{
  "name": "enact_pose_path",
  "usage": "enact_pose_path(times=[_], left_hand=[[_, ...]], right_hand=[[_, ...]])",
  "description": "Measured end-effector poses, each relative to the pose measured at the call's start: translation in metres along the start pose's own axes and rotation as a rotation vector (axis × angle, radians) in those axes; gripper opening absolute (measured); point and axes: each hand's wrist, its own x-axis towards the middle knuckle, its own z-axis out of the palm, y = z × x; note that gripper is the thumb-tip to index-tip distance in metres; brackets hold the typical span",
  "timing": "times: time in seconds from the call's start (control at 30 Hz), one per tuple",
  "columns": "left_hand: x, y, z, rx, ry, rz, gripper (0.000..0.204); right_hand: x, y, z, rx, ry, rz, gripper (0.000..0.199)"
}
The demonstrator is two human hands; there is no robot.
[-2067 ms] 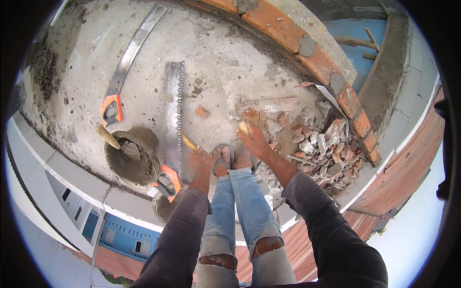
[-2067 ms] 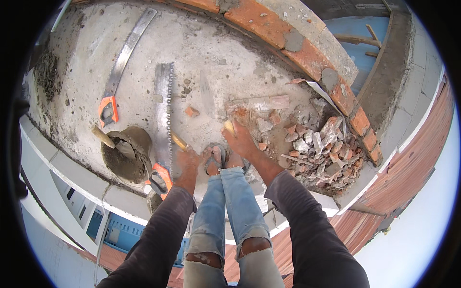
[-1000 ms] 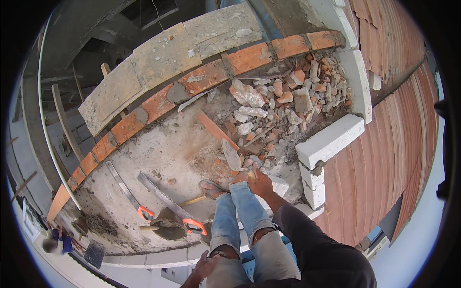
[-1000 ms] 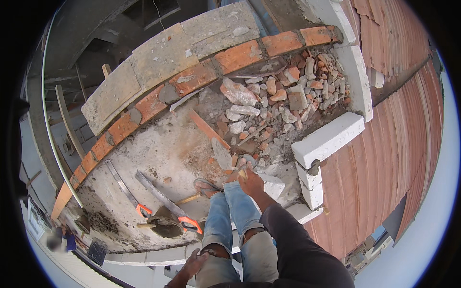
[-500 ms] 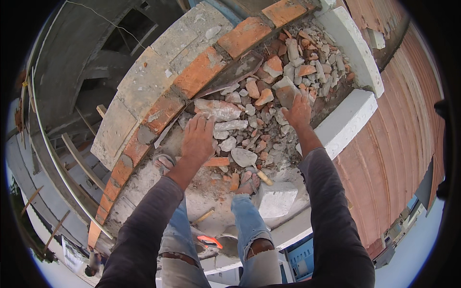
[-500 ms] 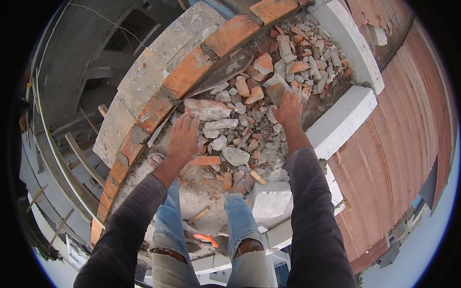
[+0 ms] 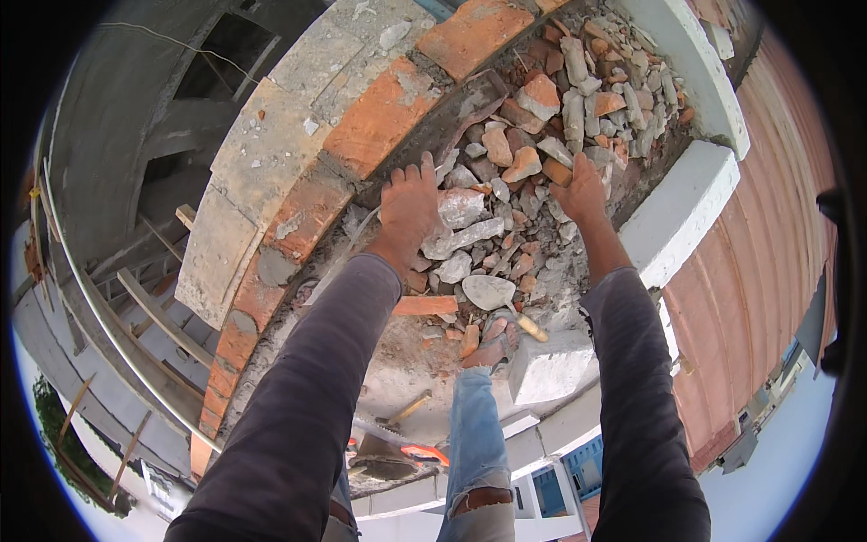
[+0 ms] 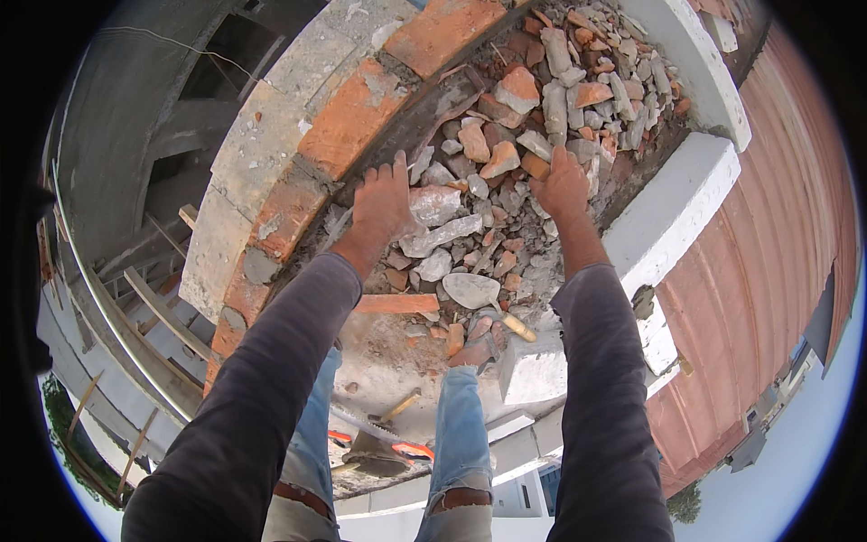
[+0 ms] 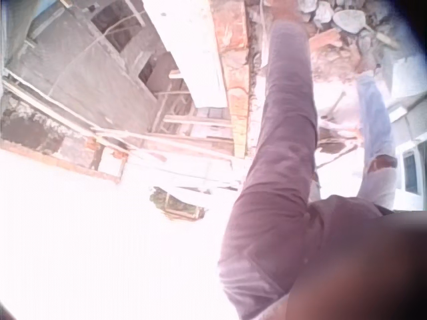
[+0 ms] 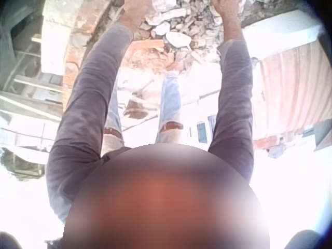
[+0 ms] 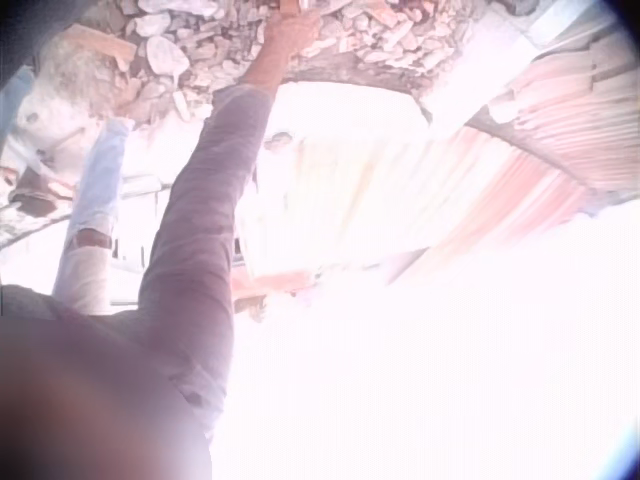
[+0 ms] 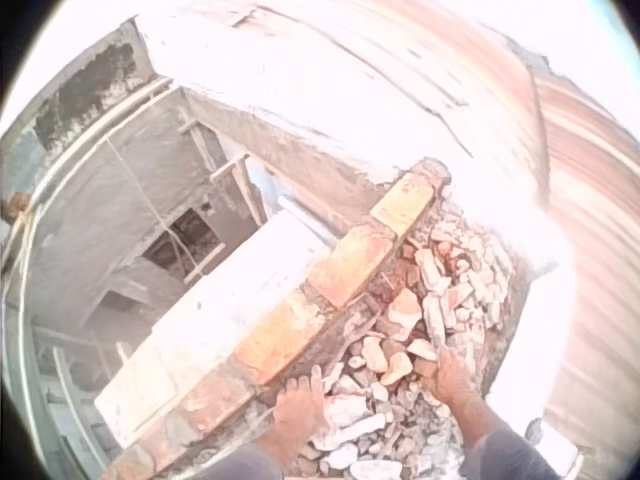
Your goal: The person clears rubble and broken bricks from a rooftop construction area using a trowel and hands. They scoop debris into a bucket and throw remaining pieces off the edge, working methodically across the surface.
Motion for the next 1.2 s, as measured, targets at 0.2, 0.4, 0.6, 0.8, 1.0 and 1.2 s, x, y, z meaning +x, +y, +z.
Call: enact_pose_path(times=[0.2,0.4,0.6,0.8,1.0,1.2], left_hand=[[-0.011,-0.012,0.009,-0.255,-0.041,-0.024,0.09],[-0.01,-0.037,-0.004,-0.457,-0.153,-0.003,0.087],[-0.012,-0.057,0.008,-0.762,-0.231,0.002,0.119],[-0.028,-0.072,0.025,-0.958,-0.416,-0.039,0.126],[-0.102,-0.071,0.058,-1.271,-0.457,0.034,0.123],[-0.249,-0.07,0.0,-1.51,-0.592,0.093,0.114]], right_hand=[[-0.053,-0.022,-0.018,0.447,-0.085,0.244,0.048],[-0.165,-0.096,0.001,1.676,-0.456,0.965,0.056],[-0.175,-0.147,0.042,2.299,-0.321,1.076,0.079],[-0.166,-0.152,0.054,2.305,-0.468,1.079,0.1],[-0.234,-0.161,0.017,2.485,-0.672,0.972,0.099],[-0.32,-0.196,-0.124,2.24,-0.437,1.192,0.09]])
